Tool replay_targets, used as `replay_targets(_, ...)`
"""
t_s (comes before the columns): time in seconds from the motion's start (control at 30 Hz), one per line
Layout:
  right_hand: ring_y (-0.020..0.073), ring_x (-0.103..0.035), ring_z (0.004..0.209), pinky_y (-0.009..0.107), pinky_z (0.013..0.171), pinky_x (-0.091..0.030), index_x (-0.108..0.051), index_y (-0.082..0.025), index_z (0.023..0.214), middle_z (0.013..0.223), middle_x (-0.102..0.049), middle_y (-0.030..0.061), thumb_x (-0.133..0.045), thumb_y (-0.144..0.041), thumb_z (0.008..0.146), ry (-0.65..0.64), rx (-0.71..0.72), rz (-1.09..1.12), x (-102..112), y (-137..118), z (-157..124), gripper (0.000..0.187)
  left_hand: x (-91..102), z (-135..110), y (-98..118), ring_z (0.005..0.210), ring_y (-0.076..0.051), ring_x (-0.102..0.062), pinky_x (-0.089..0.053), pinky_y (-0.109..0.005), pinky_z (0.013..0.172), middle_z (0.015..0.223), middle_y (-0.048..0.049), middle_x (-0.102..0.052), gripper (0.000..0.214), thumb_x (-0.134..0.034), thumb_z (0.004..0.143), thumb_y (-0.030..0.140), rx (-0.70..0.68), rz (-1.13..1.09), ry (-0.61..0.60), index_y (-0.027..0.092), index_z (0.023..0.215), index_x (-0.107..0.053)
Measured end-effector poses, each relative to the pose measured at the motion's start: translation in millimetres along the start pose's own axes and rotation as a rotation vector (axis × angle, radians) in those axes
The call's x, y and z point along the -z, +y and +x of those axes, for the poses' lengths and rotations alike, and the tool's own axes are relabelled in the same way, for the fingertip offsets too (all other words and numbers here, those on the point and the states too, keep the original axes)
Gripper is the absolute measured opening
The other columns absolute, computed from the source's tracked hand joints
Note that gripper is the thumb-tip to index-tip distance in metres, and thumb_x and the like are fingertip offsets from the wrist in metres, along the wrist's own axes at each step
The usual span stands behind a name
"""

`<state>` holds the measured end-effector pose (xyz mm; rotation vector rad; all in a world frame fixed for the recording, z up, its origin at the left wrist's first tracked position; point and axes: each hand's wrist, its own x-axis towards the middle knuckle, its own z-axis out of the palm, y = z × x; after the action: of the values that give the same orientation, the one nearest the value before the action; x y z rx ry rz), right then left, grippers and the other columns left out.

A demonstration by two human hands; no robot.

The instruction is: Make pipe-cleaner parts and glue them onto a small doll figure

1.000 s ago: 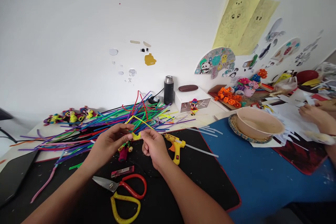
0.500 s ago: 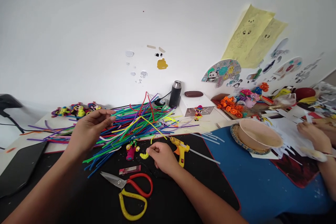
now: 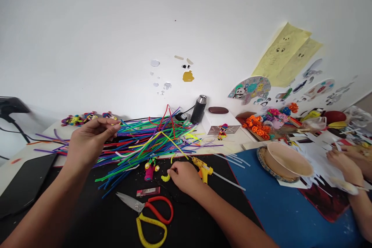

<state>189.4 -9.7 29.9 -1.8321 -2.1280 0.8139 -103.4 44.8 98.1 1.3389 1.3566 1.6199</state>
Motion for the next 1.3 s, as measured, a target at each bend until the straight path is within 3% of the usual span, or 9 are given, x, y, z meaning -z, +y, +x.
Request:
replay_targets(0.13,0.0220,-0.071,0.078,0.029,0.066,-0.039,-0.081,-0.022,0.091,0.087,-0.080,0.0064,-0.065,-0.032,0.096,0.011,0.039,-0.073,2,1,3,0.020,4.7,4,-2,0.058,-0.015,-0.059,-0.046,-0.024,0.052,0.062,0.0025,-0.064,0.024,-0.082,0.073,0.041,0.011,0.042,0.016,0.023,0.085,-0.074)
replay_targets(0.37,0.0238,-0.072,0.086,0.030,0.069,-0.038,-0.081,-0.023,0.093,0.092,-0.081,0.0070,-0.064,-0.035,0.097,0.008,0.060,-0.131,4,0,6,0.021,0.6,4,-9,0.057,-0.018,-0.065,-0.054,-0.028,0.054,0.063,0.0011,-0.069,0.027,-0.079,0.073,0.045,0.035,0.076,-0.054,0.023,0.088,-0.074)
replay_targets(0.6,0.0188,-0.063,0.069,0.028,0.062,-0.031,-0.076,-0.022,0.086,0.078,-0.075,0.0032,-0.060,-0.034,0.099,0.115,0.098,-0.051,28,6,22,0.024,-1.0,6,-15,0.060,-0.022,-0.071,-0.060,-0.033,0.064,0.063,-0.0008,-0.072,0.035,-0.073,0.077,0.053,0.053,0.133,-0.114,0.021,0.093,-0.074)
replay_targets(0.77,0.0177,-0.054,0.061,0.028,0.059,-0.031,-0.074,-0.020,0.083,0.067,-0.066,0.0002,-0.056,-0.038,0.098,0.221,0.061,0.083,50,22,49,0.029,-3.7,9,-33,0.058,-0.023,-0.067,-0.049,-0.029,0.056,0.063,-0.0009,-0.072,0.044,-0.058,0.086,0.059,0.024,0.509,-0.217,0.023,0.101,-0.077)
replay_targets(0.9,0.0181,-0.058,0.064,0.027,0.061,-0.036,-0.076,-0.018,0.096,0.072,-0.069,0.0011,-0.055,-0.037,0.097,0.229,0.058,0.102,56,27,68,0.027,-12.8,7,-55,0.066,-0.025,-0.068,-0.047,-0.030,0.059,0.072,-0.0029,-0.075,0.035,-0.060,0.085,0.051,-0.049,0.732,-0.375,0.024,0.099,-0.078)
replay_targets(1.1,0.0172,-0.060,0.064,0.027,0.061,-0.036,-0.077,-0.023,0.107,0.073,-0.072,-0.0005,-0.063,-0.035,0.097,0.171,0.154,0.031,42,-6,88,0.021,-29.5,-4,-85,0.101,-0.036,-0.067,-0.051,-0.044,0.091,0.100,-0.0142,-0.077,0.036,-0.055,0.090,0.040,-0.245,0.838,-0.418,0.021,0.109,-0.079)
replay_targets(1.2,0.0194,-0.066,0.069,0.028,0.064,-0.039,-0.075,-0.025,0.119,0.078,-0.076,0.0015,-0.061,-0.034,0.099,0.150,0.211,-0.040,30,-28,98,0.026,-33.4,-7,-95,0.102,-0.036,-0.066,-0.052,-0.046,0.092,0.101,-0.0158,-0.075,0.037,-0.052,0.094,0.037,-0.263,0.878,-0.437,0.019,0.112,-0.079)
replay_targets(1.3,0.0239,-0.072,0.084,0.031,0.072,-0.044,-0.071,-0.029,0.130,0.090,-0.080,0.0045,-0.062,-0.034,0.099,0.134,0.255,-0.104,16,-45,107,0.032,-34.0,-8,-100,0.097,-0.035,-0.066,-0.052,-0.045,0.087,0.096,-0.0146,-0.073,0.034,-0.049,0.096,0.035,-0.268,0.892,-0.457,0.020,0.100,-0.079)
